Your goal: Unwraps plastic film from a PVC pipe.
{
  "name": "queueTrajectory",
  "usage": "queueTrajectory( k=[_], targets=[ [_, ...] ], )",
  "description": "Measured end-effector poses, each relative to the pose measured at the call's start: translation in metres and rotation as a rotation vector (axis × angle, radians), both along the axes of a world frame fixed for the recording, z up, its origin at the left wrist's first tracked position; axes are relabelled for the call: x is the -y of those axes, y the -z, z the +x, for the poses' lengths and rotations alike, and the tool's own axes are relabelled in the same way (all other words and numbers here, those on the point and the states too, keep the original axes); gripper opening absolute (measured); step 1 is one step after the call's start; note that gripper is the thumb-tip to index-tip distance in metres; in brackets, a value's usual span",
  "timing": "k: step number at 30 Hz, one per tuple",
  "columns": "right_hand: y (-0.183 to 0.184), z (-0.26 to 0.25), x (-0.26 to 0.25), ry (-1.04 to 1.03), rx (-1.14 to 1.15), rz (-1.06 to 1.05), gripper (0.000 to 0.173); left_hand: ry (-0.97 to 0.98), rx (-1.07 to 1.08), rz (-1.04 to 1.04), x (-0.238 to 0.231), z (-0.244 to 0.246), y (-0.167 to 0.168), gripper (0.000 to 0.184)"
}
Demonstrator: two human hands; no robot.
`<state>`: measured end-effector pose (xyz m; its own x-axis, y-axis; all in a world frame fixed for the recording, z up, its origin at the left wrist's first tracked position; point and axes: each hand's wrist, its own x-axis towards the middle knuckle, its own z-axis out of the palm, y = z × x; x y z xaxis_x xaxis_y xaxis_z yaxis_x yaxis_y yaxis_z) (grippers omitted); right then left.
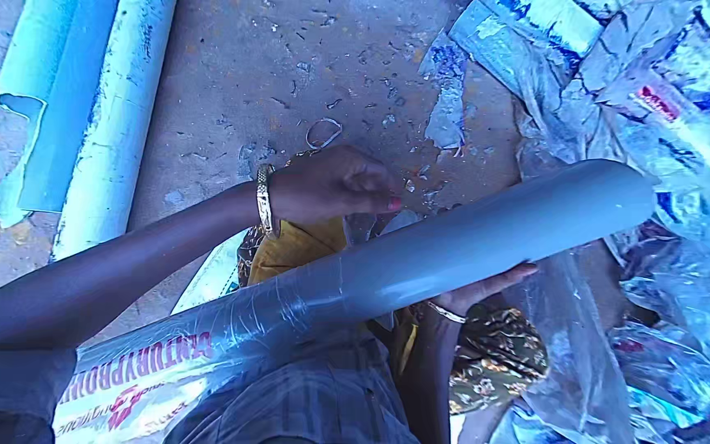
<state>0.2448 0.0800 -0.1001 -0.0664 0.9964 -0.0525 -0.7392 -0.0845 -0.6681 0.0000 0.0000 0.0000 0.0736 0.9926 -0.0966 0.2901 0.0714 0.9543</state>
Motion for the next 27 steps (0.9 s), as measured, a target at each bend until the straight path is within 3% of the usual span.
queueTrajectory(
  k=[3, 5, 7, 10, 12, 15, 17, 21, 25, 27],
  targets=[
    [0.0, -0.006, -0.005, -0.158, 0.056, -0.047, 0.046, 0.138, -0.302, -0.158, 0.026, 0.042, 0.02, 0.094],
    [-0.005, -0.012, -0.01, -0.227, 0.099, -0.004, 0.044, 0.051, -0.332, -0.21, 0.012, 0.042, 0.032, 0.11],
    [-0.005, -0.016, -0.014, -0.278, 0.159, 0.02, 0.047, -0.043, -0.271, -0.251, -0.008, 0.029, 0.045, 0.105],
    [0.008, -0.02, -0.015, -0.355, 0.265, -0.029, 0.071, -0.074, -0.036, -0.266, -0.026, 0.003, 0.067, 0.076],
    [0.014, -0.025, -0.005, -0.45, 0.407, -0.076, 0.077, -0.1, 0.025, -0.315, -0.033, -0.002, 0.077, 0.075],
    [0.021, -0.033, 0.032, -0.747, 0.676, -0.025, 0.061, -0.142, -0.056, -0.354, -0.039, 0.002, 0.086, 0.087],
    [0.037, -0.041, 0.055, -0.882, 0.92, 0.178, 0.04, -0.161, -0.107, -0.367, -0.041, 0.005, 0.091, 0.094],
    [0.038, -0.044, 0.073, -0.653, 1.404, 0.57, 0.028, -0.176, -0.171, -0.387, -0.042, 0.007, 0.091, 0.095],
    [0.016, -0.029, 0.085, -0.585, 1.448, 0.965, 0.018, -0.218, -0.248, -0.339, -0.049, 0.006, 0.1, 0.095],
    [-0.003, -0.017, 0.101, -0.715, 1.41, 1.095, 0.007, -0.244, -0.202, -0.341, -0.055, 0.003, 0.105, 0.096]
  ],
)
